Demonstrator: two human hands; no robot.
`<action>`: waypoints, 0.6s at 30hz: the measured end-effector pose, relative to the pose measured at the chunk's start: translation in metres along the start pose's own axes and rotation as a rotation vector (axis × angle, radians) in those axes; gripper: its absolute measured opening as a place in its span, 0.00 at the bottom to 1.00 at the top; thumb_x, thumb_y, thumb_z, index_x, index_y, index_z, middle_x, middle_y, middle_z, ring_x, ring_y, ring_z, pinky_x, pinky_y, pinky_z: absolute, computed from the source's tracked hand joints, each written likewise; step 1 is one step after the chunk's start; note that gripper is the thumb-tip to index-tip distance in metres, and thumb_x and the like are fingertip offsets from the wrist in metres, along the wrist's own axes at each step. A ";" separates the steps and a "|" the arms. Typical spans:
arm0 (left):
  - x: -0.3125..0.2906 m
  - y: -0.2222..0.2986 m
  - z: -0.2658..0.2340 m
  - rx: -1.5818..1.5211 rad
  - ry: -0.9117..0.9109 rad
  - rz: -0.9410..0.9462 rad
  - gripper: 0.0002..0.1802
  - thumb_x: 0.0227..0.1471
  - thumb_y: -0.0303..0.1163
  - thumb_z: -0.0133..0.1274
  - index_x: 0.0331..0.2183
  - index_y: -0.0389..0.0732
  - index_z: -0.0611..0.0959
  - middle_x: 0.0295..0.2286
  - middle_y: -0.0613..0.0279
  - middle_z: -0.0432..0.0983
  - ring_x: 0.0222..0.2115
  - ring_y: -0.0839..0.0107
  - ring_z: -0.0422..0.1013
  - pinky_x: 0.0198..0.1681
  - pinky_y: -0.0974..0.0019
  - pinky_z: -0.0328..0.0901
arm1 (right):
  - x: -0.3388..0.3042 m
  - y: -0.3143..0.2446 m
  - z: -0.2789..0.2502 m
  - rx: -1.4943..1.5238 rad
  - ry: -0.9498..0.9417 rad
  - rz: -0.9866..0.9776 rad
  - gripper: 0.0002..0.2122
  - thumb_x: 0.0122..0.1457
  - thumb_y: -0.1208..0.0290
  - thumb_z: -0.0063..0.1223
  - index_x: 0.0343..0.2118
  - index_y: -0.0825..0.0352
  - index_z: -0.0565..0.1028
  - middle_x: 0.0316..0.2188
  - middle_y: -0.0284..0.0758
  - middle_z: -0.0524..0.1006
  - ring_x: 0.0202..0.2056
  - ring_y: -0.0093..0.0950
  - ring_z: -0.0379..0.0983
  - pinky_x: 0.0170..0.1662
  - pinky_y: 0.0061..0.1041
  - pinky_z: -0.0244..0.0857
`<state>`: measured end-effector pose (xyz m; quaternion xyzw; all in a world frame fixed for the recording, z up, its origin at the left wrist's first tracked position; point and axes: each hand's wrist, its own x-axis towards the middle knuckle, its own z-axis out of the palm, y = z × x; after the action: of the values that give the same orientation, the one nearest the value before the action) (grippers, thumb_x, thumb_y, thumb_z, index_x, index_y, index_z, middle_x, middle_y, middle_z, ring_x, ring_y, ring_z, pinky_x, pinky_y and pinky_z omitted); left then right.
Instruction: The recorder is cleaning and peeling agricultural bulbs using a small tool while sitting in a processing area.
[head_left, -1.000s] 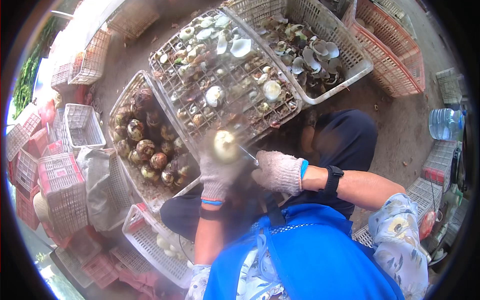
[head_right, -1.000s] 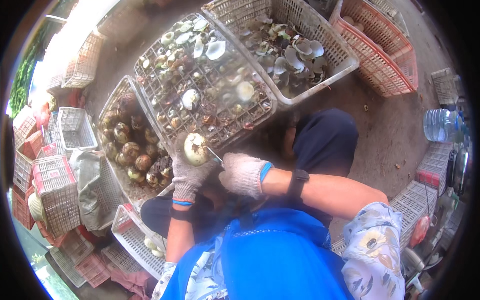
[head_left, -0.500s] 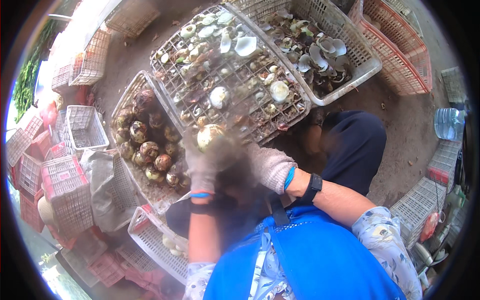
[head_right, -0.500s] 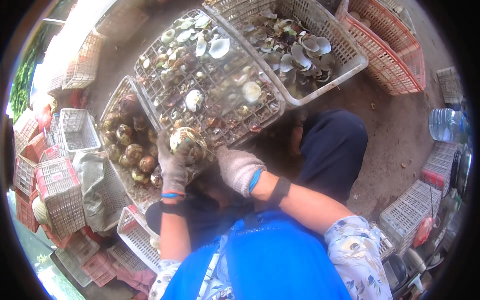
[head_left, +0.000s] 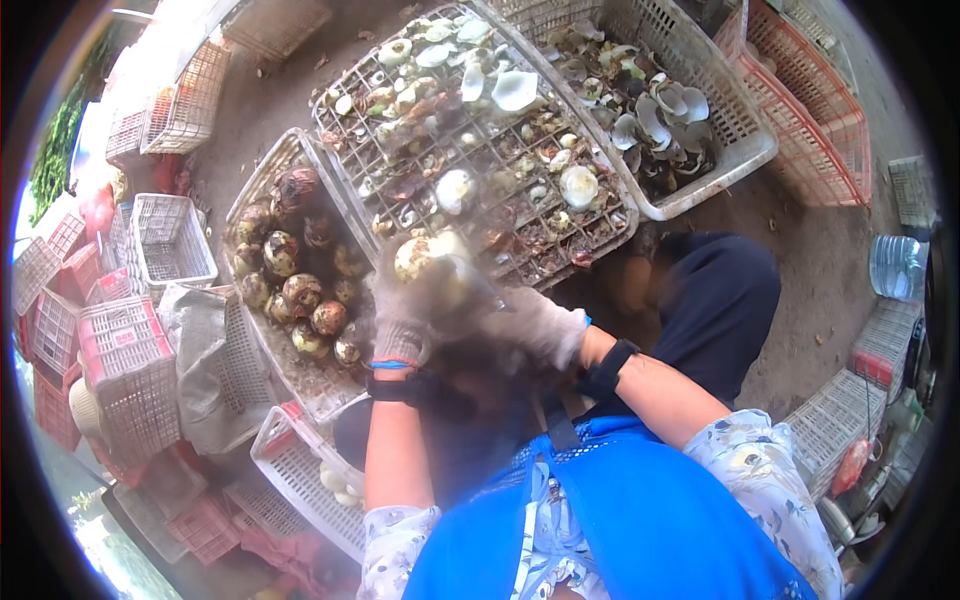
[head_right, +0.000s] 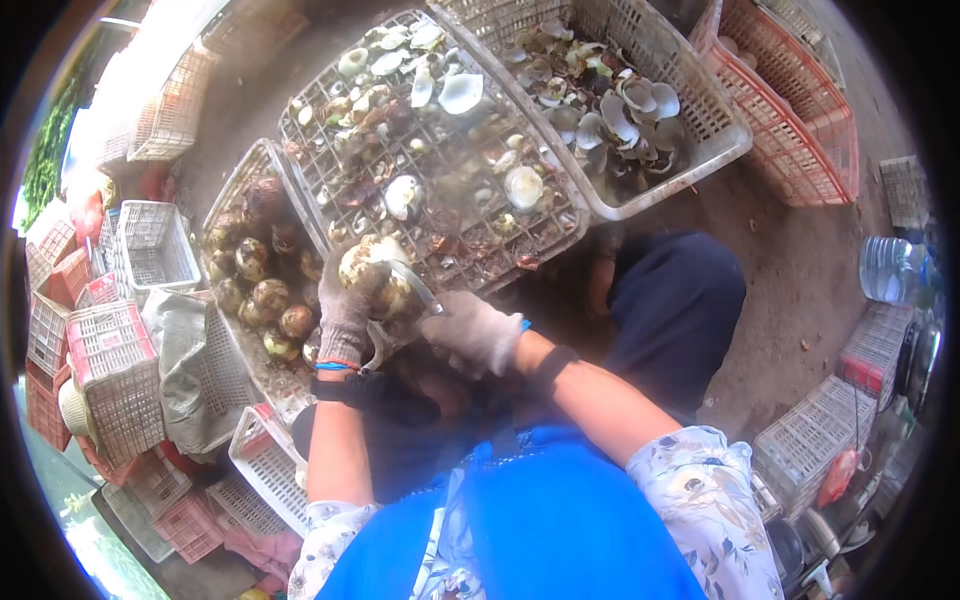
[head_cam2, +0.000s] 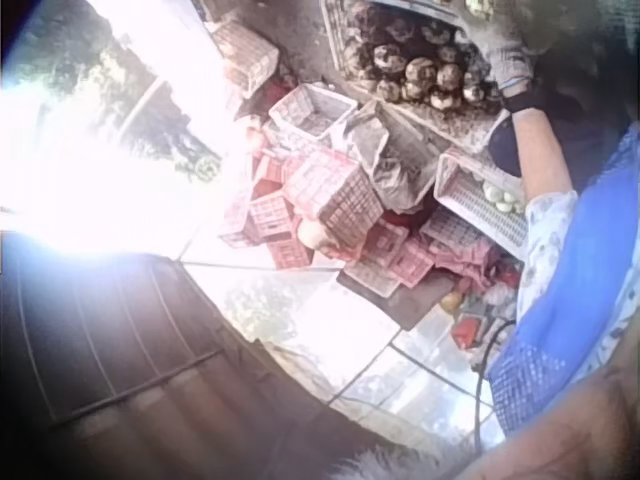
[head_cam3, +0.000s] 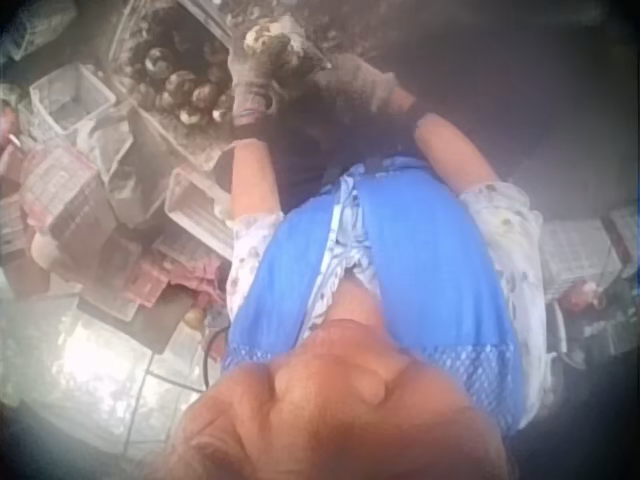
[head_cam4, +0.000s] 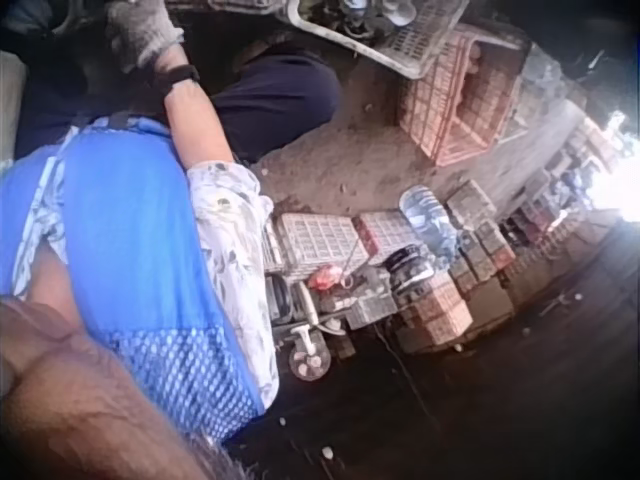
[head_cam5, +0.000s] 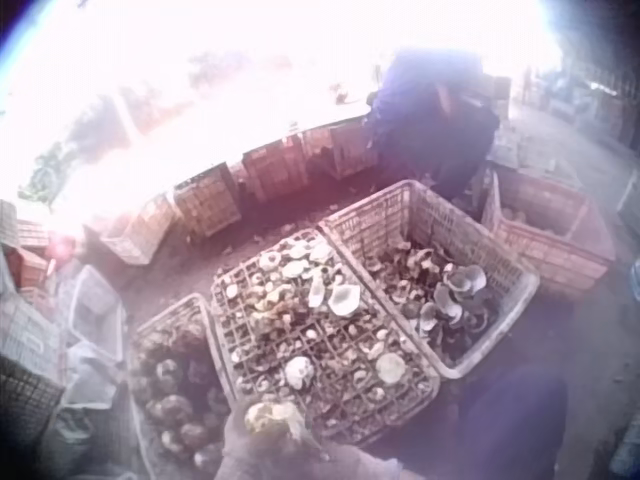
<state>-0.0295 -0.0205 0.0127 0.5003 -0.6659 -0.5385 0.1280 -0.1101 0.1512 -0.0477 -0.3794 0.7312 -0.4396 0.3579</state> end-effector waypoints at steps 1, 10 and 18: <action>-0.007 0.002 -0.001 -0.139 -0.028 -0.047 0.29 0.46 0.23 0.65 0.52 0.44 0.78 0.40 0.63 0.77 0.37 0.70 0.75 0.37 0.67 0.74 | -0.004 0.000 -0.006 0.313 -0.181 0.142 0.10 0.60 0.67 0.53 0.36 0.70 0.74 0.25 0.43 0.79 0.22 0.38 0.77 0.24 0.38 0.71; -0.015 -0.021 -0.010 -0.645 -0.200 -0.031 0.50 0.37 0.50 0.75 0.58 0.42 0.70 0.48 0.58 0.73 0.47 0.65 0.72 0.47 0.60 0.74 | 0.002 -0.024 -0.026 0.017 0.246 0.165 0.23 0.57 0.52 0.59 0.44 0.70 0.76 0.34 0.46 0.80 0.35 0.43 0.80 0.38 0.40 0.74; -0.012 -0.061 -0.010 -0.284 -0.114 0.314 0.52 0.38 0.45 0.76 0.60 0.41 0.67 0.51 0.54 0.71 0.49 0.63 0.71 0.49 0.62 0.73 | 0.072 -0.029 -0.003 -0.071 0.109 0.023 0.22 0.55 0.54 0.61 0.42 0.70 0.78 0.37 0.51 0.80 0.43 0.49 0.76 0.47 0.39 0.70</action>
<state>0.0154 -0.0124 -0.0302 0.3361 -0.6591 -0.6278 0.2418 -0.1386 0.0803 -0.0332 -0.3590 0.7689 -0.4294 0.3090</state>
